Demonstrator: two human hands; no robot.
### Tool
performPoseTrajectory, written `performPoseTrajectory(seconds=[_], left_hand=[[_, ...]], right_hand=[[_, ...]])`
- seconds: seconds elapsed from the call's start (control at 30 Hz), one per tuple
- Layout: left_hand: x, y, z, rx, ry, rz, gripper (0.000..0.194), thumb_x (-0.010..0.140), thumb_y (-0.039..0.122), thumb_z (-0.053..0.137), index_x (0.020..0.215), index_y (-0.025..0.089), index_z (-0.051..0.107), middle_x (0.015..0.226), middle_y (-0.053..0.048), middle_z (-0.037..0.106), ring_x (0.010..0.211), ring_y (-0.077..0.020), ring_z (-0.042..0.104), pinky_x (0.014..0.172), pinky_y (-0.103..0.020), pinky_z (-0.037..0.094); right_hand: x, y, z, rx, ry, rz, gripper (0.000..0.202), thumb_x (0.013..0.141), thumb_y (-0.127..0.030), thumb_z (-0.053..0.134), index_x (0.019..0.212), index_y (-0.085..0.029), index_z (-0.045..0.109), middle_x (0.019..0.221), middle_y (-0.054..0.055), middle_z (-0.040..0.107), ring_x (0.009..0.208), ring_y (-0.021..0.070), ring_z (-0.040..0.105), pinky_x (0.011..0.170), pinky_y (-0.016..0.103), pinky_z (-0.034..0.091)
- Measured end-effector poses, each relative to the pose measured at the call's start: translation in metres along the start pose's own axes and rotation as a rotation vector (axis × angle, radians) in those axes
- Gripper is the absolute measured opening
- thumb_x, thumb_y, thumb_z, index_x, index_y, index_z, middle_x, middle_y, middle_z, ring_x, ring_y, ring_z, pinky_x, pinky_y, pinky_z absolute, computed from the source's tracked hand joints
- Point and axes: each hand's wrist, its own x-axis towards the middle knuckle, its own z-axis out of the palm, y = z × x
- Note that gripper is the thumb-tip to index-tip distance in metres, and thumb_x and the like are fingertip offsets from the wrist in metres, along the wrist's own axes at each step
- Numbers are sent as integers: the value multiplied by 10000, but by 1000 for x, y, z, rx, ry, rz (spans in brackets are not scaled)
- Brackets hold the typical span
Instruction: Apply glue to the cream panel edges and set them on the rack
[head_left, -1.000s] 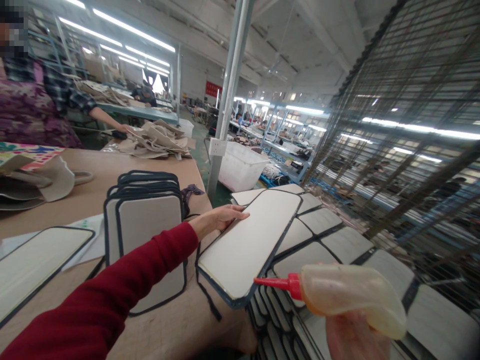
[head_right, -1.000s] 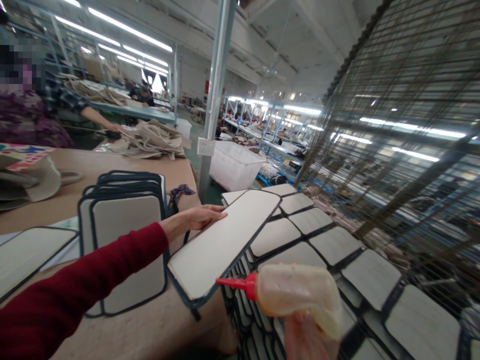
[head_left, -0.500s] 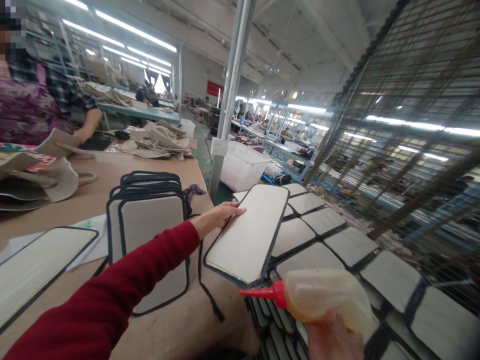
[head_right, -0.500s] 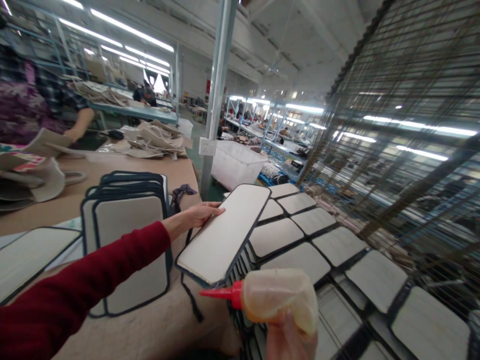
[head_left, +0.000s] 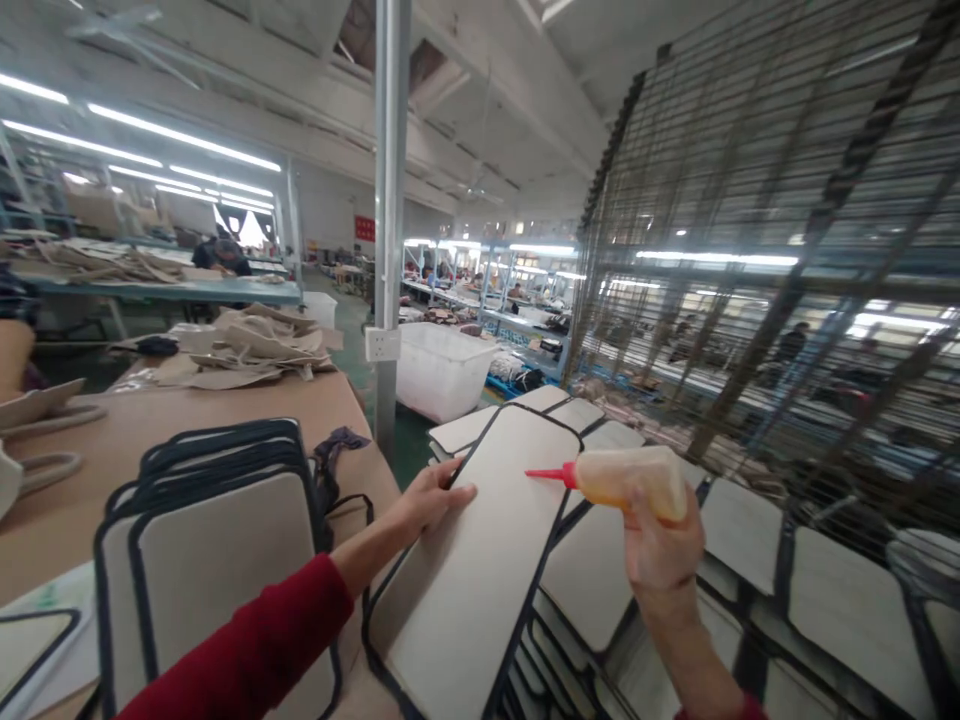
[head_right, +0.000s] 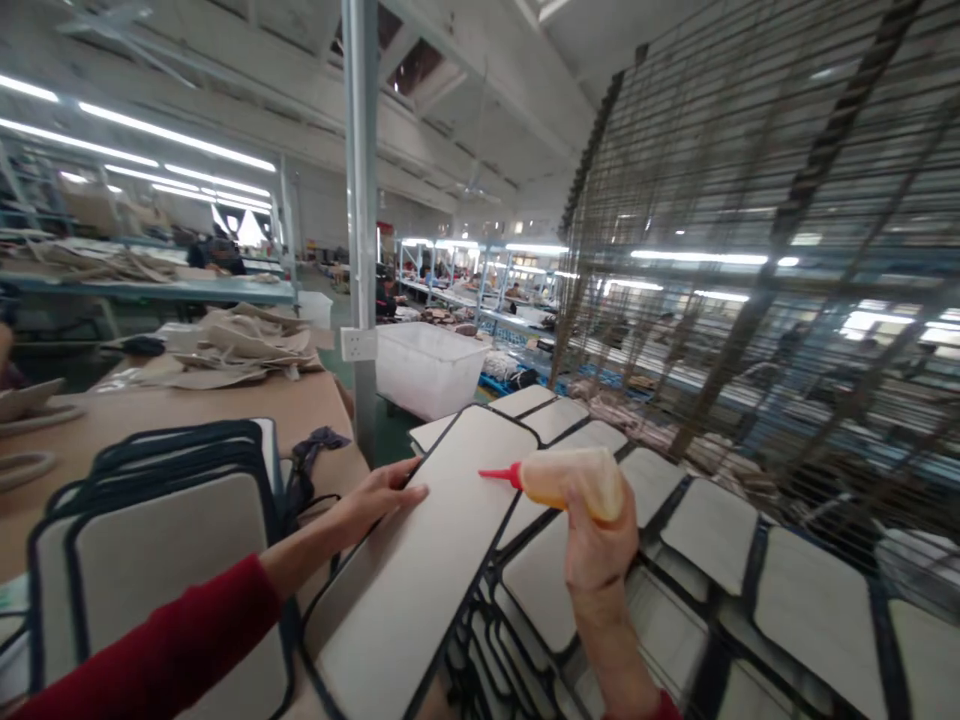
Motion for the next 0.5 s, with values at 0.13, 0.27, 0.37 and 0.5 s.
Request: performPoseTrajectory(seconds=[0.13,0.27,0.37,0.5], left_hand=[[3,-1,2,-52,-82,1,549,640,235,737,1173,164,627,929,-62,722,762,-201,657,677,-262,491],[10,-7,0,-74,-108,-19,623,576,101,665,1191,191,620,953,-50,723,760,-221,663,658,-279,500],[16,-11,-3,-70,-77,-64,667,543,89,649,1200,198,615,914,-49,727,734,-231,665,642,-295,504],[16,-11,-4,-27,-101,-39,645,565,103,666,1199,210,614,926,-42,723,774,-232,667,663,-286,500]], right_hand=[[4,13,-17,-88,4,-50,539,600,-369,794,1060,-173,593,980,37,612,913,200,579,909,428,462],[-24,20,-41,-168,-3,-32,585,609,-359,789,1123,-170,584,1072,74,621,972,229,583,880,391,482],[-65,20,-58,-216,-84,51,606,578,-365,805,1109,-149,606,1024,102,658,922,255,620,788,354,523],[-81,15,-60,-230,-217,97,600,565,-383,807,1084,-146,621,986,120,681,867,277,649,729,361,546]])
